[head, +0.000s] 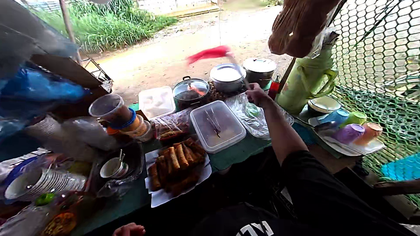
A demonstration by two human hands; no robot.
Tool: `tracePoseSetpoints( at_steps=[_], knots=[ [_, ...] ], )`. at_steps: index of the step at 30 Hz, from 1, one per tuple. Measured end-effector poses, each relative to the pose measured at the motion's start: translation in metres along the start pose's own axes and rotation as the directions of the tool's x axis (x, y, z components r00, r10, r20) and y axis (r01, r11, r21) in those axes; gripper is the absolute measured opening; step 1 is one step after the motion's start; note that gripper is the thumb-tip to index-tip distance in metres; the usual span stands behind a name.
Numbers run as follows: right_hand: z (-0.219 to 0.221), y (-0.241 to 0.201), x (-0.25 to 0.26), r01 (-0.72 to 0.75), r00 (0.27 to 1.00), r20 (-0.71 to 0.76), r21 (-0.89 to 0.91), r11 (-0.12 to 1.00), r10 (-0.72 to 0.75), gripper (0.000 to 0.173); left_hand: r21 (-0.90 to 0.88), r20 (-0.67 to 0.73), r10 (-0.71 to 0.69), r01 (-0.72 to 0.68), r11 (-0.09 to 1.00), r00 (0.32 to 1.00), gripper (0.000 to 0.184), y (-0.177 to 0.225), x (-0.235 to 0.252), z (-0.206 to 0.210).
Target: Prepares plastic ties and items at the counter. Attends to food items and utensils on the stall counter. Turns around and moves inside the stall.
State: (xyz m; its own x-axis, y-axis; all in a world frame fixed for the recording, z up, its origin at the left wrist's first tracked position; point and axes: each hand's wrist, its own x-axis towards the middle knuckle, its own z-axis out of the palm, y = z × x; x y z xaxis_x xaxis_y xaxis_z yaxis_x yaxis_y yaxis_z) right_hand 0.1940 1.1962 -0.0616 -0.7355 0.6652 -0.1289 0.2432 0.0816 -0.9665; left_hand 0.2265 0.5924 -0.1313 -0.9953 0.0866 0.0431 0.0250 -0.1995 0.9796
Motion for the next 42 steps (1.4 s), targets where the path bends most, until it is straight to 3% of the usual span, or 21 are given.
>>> tracePoseSetpoints(
  at_steps=[2,4,6,7,9,11,13,15,17,19,22,24,25,27,30,32,34,36,37,39,42],
  knots=[
    [0.022,-0.008,-0.006,-0.102,0.982,-0.154,0.064,0.993,0.111,0.06,-0.03,-0.006,-0.013,0.013,0.999,1.0,0.048,-0.004,-0.003,-0.001],
    [0.036,-0.015,-0.04,-0.038,0.986,0.162,-0.043,0.998,0.044,0.054,-0.051,-0.003,-0.042,0.041,0.998,0.999,0.055,-0.008,-0.005,0.002],
    [0.029,-0.002,-0.049,0.176,0.77,0.632,-0.077,0.981,-0.089,0.046,-0.056,0.012,-0.055,0.056,0.997,0.998,0.059,-0.009,-0.007,0.007],
    [0.021,0.001,-0.044,0.233,0.682,0.722,-0.064,0.97,-0.116,0.048,-0.058,0.019,-0.05,0.052,0.997,0.999,0.059,-0.009,-0.008,0.009],
    [0.006,0.009,-0.034,0.194,0.824,0.547,-0.033,0.98,-0.145,0.044,-0.061,0.04,-0.016,0.018,0.998,0.999,0.059,-0.007,-0.012,0.013],
    [0.014,0.01,-0.018,0.024,0.996,0.081,0.128,0.992,-0.034,0.049,-0.064,0.044,-0.013,0.016,0.998,0.999,0.058,-0.008,-0.019,0.016],
    [0.038,-0.004,-0.02,-0.083,0.98,-0.164,0.155,0.984,0.109,0.063,-0.047,0.038,-0.044,0.046,0.998,0.998,0.059,-0.01,-0.024,0.018],
    [0.053,-0.011,-0.052,-0.018,0.994,0.108,-0.004,1.0,0.018,0.059,-0.033,0.045,-0.057,0.059,0.998,0.997,0.057,-0.013,-0.026,0.02],
    [0.049,-0.001,-0.065,0.235,0.81,0.572,-0.115,0.965,-0.129,0.047,-0.025,0.046,-0.068,0.069,0.997,0.997,0.055,-0.013,-0.027,0.022],
    [0.035,0.007,-0.051,0.349,0.685,0.705,-0.1,0.932,-0.181,0.046,-0.023,0.044,-0.066,0.067,0.997,0.997,0.053,-0.01,-0.026,0.023],
    [0.031,0.022,-0.02,0.103,0.981,0.163,0.005,0.995,-0.102,0.045,-0.01,0.001,-0.073,0.073,0.997,0.997,0.051,-0.005,-0.028,0.023],
    [0.049,0.014,-0.009,-0.052,0.966,-0.235,0.217,0.975,0.104,0.06,0.0,-0.008,-0.091,0.091,0.996,0.996,0.05,-0.003,-0.031,0.022],
    [0.055,0.01,-0.016,-0.061,0.958,-0.256,0.251,0.966,0.127,0.061,0.007,-0.009,-0.1,0.1,0.995,0.995,0.049,-0.003,-0.031,0.022],
    [0.055,0.013,-0.047,0.018,0.997,0.069,0.151,0.988,-0.029,0.05,0.008,-0.009,-0.116,0.116,0.993,0.993,0.048,-0.005,-0.032,0.023],
    [0.035,0.023,-0.044,0.257,0.74,0.641,0.013,0.966,-0.205,0.047,0.001,-0.009,-0.141,0.141,0.99,0.99,0.046,-0.008,-0.032,0.026],
    [0.026,0.031,-0.025,0.216,0.84,0.503,0.038,0.976,-0.205,0.043,0.0,-0.018,-0.148,0.148,0.989,0.989,0.046,-0.005,-0.033,0.027],
    [0.033,0.025,-0.005,0.018,0.999,0.032,0.15,0.989,-0.024,0.046,-0.013,-0.03,-0.164,0.164,0.986,0.986,0.047,-0.001,-0.031,0.029],
    [0.048,0.004,0.006,-0.118,0.957,-0.239,0.195,0.974,0.164,0.062,-0.017,-0.029,-0.168,0.168,0.986,0.985,0.048,0.002,-0.028,0.032],
    [0.054,-0.002,0.004,-0.148,0.959,-0.225,0.123,0.981,0.172,0.065,-0.014,-0.028,-0.168,0.168,0.986,0.985,0.048,0.004,-0.026,0.035],
    [0.052,-0.001,-0.009,-0.053,0.99,0.125,-0.087,0.995,0.064,0.057,-0.012,-0.023,-0.175,0.175,0.985,0.984,0.048,0.005,-0.024,0.039],
    [0.028,0.006,-0.004,0.199,0.822,0.558,-0.103,0.974,-0.109,0.048,-0.012,0.002,-0.171,0.171,0.985,0.985,0.048,0.003,-0.024,0.041]
  ],
)
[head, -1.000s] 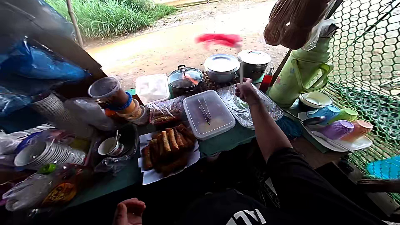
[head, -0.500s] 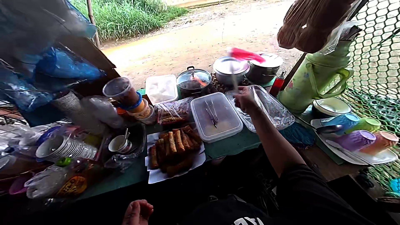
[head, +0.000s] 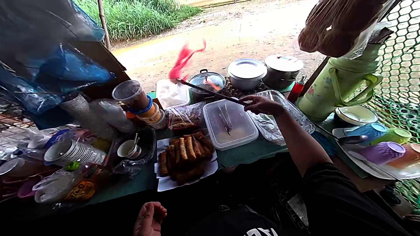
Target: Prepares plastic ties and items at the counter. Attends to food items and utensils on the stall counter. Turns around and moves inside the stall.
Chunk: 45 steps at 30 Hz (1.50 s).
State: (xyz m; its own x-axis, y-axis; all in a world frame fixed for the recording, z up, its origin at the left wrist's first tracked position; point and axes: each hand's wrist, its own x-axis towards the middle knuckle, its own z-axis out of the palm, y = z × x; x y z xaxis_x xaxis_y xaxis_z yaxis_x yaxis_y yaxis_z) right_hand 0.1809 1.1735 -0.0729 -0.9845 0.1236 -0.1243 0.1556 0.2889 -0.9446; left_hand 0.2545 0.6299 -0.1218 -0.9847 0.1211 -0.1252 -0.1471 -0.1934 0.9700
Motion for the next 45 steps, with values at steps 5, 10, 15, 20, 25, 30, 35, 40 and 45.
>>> tracePoseSetpoints(
  at_steps=[5,10,15,20,25,30,35,40,45],
  knots=[
    [0.007,0.003,0.015,-0.29,0.663,-0.736,-0.082,0.954,0.138,0.053,0.007,-0.003,-0.013,0.013,1.0,1.0,0.046,-0.009,-0.006,-0.008],
    [0.075,0.035,0.008,-0.431,0.655,-0.743,-0.219,0.875,0.137,0.063,0.003,-0.028,-0.051,0.051,0.999,0.998,0.044,-0.017,-0.011,-0.011],
    [0.119,0.067,0.018,-0.588,0.696,-0.697,-0.419,0.692,0.169,0.062,0.189,-0.121,-0.041,0.063,0.98,0.992,0.032,-0.014,-0.028,-0.03],
    [0.154,0.064,0.009,-0.528,0.711,-0.701,-0.477,0.703,0.059,0.062,0.34,-0.29,-0.04,0.143,0.929,0.956,0.022,-0.019,-0.046,-0.088],
    [0.232,0.008,0.0,-0.167,0.796,-0.547,-0.611,0.774,-0.26,0.046,0.472,-0.362,-0.15,0.32,0.821,0.92,0.026,-0.019,-0.049,-0.158],
    [0.383,-0.045,0.014,0.321,0.869,-0.098,-0.634,0.703,-0.485,0.03,0.525,-0.301,-0.206,0.342,0.779,0.931,0.03,-0.006,-0.047,-0.246],
    [0.582,-0.105,0.025,0.593,0.794,0.47,-0.457,0.663,-0.386,0.026,0.646,-0.252,-0.3,0.39,0.656,0.92,0.035,0.018,-0.055,-0.364],
    [0.76,-0.158,0.05,0.675,0.569,0.794,-0.3,0.674,-0.216,0.031,0.656,-0.457,-0.269,0.525,0.542,0.848,0.039,0.039,-0.093,-0.483],
    [0.915,-0.208,0.096,0.731,0.419,0.889,-0.209,0.649,-0.186,0.032,0.523,-0.635,-0.294,0.678,0.517,0.714,0.039,0.05,-0.127,-0.548]
  ],
)
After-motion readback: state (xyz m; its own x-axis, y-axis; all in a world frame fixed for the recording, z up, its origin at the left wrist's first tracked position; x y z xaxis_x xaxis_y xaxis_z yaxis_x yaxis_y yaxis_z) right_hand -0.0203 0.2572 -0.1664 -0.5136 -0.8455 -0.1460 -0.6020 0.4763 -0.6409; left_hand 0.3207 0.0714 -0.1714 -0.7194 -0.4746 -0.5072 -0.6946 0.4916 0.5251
